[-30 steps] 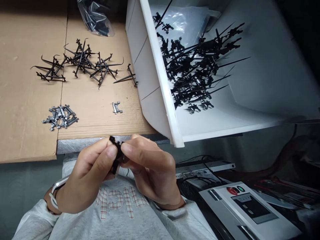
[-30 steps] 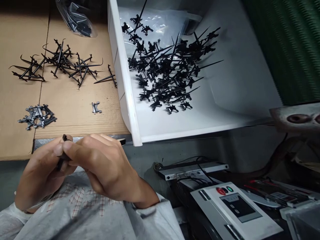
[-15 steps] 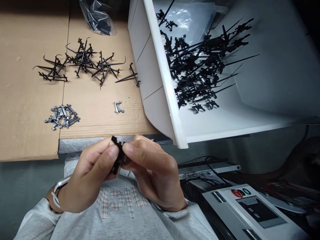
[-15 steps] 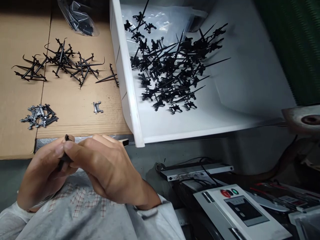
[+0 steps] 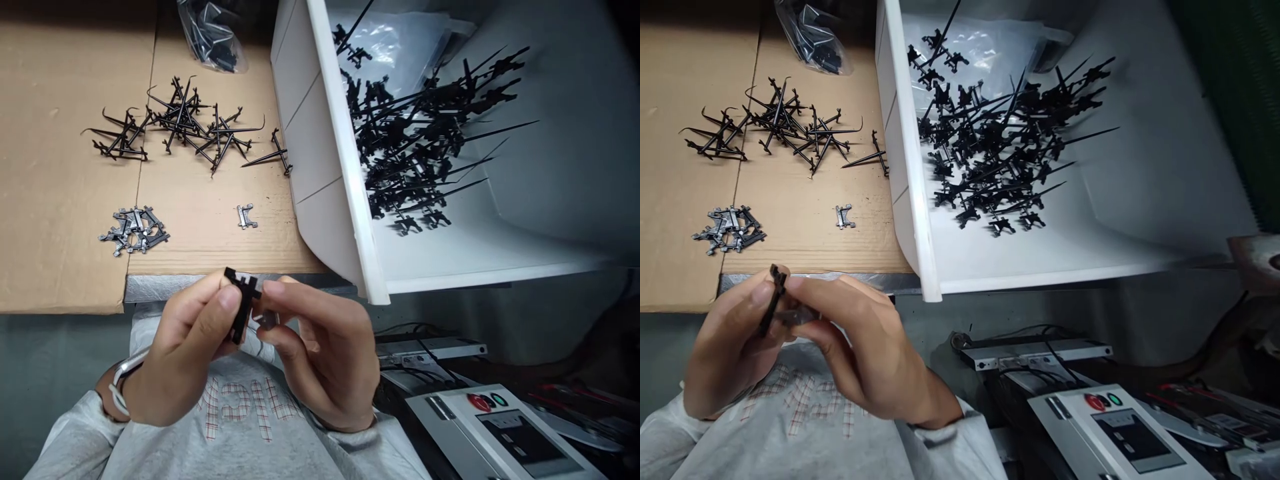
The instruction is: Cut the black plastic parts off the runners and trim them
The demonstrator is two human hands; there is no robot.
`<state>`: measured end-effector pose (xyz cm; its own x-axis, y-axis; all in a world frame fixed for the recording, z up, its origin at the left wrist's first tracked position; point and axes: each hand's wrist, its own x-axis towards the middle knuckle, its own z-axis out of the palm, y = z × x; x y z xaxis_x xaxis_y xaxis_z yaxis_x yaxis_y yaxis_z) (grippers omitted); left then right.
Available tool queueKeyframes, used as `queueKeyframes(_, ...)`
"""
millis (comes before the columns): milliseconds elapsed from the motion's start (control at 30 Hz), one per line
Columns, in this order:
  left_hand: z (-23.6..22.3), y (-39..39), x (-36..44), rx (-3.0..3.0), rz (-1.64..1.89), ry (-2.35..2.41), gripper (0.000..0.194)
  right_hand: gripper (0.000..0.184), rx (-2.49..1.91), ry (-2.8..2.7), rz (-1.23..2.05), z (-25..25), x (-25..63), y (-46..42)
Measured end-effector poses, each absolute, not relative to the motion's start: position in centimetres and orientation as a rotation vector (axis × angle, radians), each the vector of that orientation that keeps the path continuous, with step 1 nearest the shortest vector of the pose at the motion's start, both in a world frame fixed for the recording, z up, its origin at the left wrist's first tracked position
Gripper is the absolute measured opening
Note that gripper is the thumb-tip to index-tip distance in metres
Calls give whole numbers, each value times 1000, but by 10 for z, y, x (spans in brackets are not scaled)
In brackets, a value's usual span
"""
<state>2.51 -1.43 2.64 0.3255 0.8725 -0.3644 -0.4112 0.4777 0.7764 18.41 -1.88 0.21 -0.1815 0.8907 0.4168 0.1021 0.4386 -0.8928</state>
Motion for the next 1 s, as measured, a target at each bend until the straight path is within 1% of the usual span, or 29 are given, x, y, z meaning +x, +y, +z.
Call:
queueKeyframes(200,26,-13,25,677,922,869,45,65,-938,-1666,902,2,187,-21)
queueKeyframes(367,26,-13,25,707,937,868,45,64,-989,-1663,968,4,187,-23)
queueKeyframes(533,26,-16,23,752,948,875,45,68,-972,-1676,983,5,186,-21)
queueKeyframes(667,25,-18,22,769,959,868,42,68,-964,-1702,963,5,186,-21)
queueKeyframes(867,20,-20,22,853,994,848,38,83,-915,-1697,951,5,186,-20)
queueKeyframes(1000,16,-23,22,881,1019,839,36,79,-860,-1689,911,2,185,-18)
